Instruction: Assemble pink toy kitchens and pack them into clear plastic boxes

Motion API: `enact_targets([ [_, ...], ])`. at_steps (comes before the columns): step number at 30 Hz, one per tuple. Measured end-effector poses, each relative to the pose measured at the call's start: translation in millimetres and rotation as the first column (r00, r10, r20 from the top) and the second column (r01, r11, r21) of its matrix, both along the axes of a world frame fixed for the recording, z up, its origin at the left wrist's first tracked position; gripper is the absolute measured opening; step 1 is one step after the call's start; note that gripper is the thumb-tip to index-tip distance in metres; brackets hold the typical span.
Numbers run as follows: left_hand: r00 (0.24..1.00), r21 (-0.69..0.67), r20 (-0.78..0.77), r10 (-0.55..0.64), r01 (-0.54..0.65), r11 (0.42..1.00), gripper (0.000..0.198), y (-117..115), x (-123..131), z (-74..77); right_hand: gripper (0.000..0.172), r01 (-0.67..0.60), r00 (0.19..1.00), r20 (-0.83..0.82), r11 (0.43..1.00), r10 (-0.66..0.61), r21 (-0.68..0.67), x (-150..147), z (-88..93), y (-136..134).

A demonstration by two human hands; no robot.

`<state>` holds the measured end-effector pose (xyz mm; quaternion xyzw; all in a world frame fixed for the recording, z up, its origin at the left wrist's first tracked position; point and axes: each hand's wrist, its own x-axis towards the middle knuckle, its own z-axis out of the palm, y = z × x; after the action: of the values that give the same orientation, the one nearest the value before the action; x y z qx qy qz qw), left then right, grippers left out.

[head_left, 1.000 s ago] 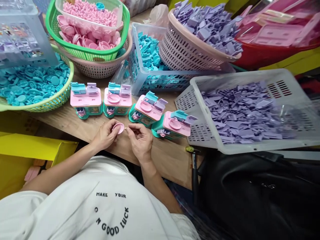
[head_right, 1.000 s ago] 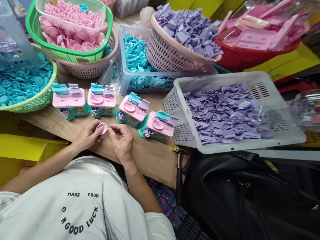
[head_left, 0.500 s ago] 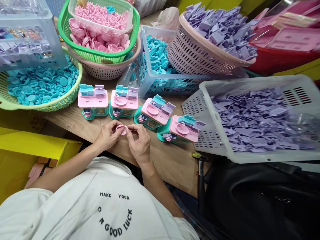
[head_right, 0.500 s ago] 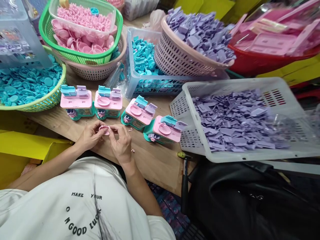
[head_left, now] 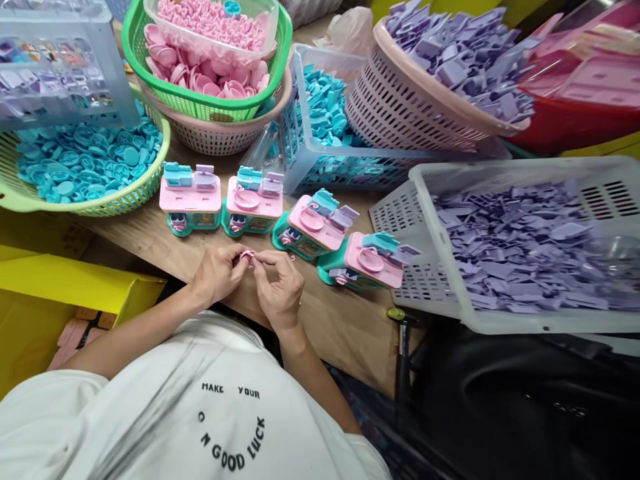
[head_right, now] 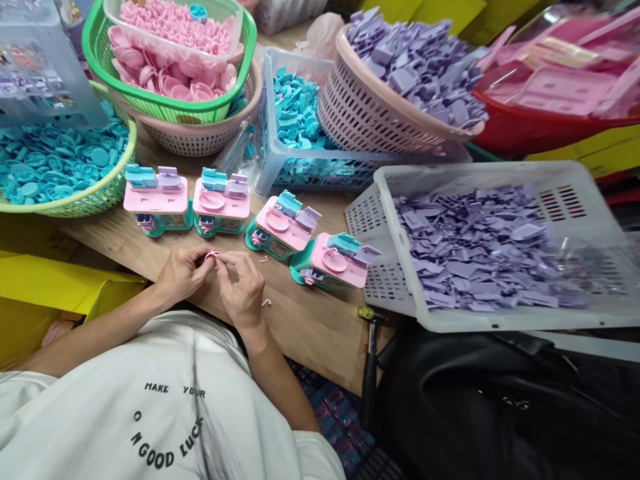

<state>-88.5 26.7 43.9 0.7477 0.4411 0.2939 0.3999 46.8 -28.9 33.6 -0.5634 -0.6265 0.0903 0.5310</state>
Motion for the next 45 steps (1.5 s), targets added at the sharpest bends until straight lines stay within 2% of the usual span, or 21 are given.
enact_targets([
  [13, 1.0, 0.129, 0.018, 0.01, -0.012, 0.992, 0.02, -2.2, 1.8, -9.5, 0.004, 0.029, 0.999, -0.027, 0.999, -0.028, 0.02, -1.3, -4.6, -3.8],
  [16, 0.998, 0.24, -0.06, 0.0, 0.015, 0.971, 0.02, -3.0, 0.8, -12.3, 0.004, 0.032, 0.999, -0.019, 0.999, -0.031, 0.02, -1.7, -5.0, -4.8],
  [20, 0.962, 0.4, -0.272, 0.027, 0.088, 0.912, 0.023, -4.8, 0.6, -14.9, 0.007, 0.043, 0.999, -0.001, 0.999, -0.043, 0.008, -4.7, -3.8, -4.6],
  [23, 0.921, 0.427, -0.385, 0.058, 0.122, 0.896, 0.026, -6.5, 1.3, -15.3, 0.011, 0.057, 0.998, -0.004, 0.998, -0.057, 0.013, -9.4, -4.5, -2.4],
  [25, 0.912, 0.408, -0.405, 0.06, 0.122, 0.905, 0.024, -7.1, 0.3, -15.4, 0.013, 0.064, 0.998, -0.015, 0.998, -0.064, 0.01, -13.1, -5.6, -0.5],
  [27, 0.933, 0.363, -0.356, 0.051, 0.088, 0.928, 0.022, -5.9, -2.8, -16.0, 0.015, 0.051, 0.998, -0.025, 0.999, -0.052, -0.012, -16.2, -6.6, 1.8],
  [29, 0.968, 0.26, -0.245, 0.055, 0.011, 0.966, 0.022, -1.2, -7.2, -17.2, 0.014, 0.02, 0.999, -0.027, 0.999, -0.021, -0.028, -17.4, -7.2, 5.0],
  [32, 0.994, -0.024, -0.055, 0.093, -0.095, 0.995, 0.025, 10.1, -14.1, -15.1, 0.014, -0.035, 0.998, 0.058, 0.999, 0.033, 0.03, -15.5, -6.8, 9.9],
  [35, 0.984, -0.314, 0.122, 0.132, -0.088, 0.945, 0.034, 16.8, -22.6, -1.5, 0.023, -0.177, 0.957, 0.254, 0.976, 0.141, 0.124, -12.3, -3.8, 13.7],
  [37, 0.958, -0.427, 0.24, 0.159, -0.043, 0.903, 0.041, 17.4, -30.6, 12.1, 0.023, -0.25, 0.916, 0.36, 0.955, 0.178, 0.163, -11.7, -1.0, 18.5],
  [39, 0.93, -0.46, 0.332, 0.157, 0.015, 0.888, 0.044, 17.0, -40.8, 25.5, 0.019, -0.267, 0.898, 0.405, 0.944, 0.171, 0.192, -13.3, 2.5, 27.1],
  [42, 0.904, -0.365, 0.415, 0.099, 0.066, 0.929, 0.041, 18.3, -60.5, 38.2, 0.015, -0.28, 0.919, 0.339, 0.937, 0.2, 0.208, -19.4, 10.0, 46.5],
  [43, 0.904, -0.301, 0.417, 0.097, 0.037, 0.953, 0.039, 20.0, -68.2, 39.7, 0.014, -0.291, 0.926, 0.307, 0.934, 0.219, 0.209, -22.0, 12.9, 54.5],
  [45, 0.914, -0.132, 0.368, 0.173, -0.133, 0.982, 0.035, 25.9, -84.4, 38.7, 0.011, -0.319, 0.923, 0.29, 0.924, 0.252, 0.21, -27.8, 17.8, 72.3],
])
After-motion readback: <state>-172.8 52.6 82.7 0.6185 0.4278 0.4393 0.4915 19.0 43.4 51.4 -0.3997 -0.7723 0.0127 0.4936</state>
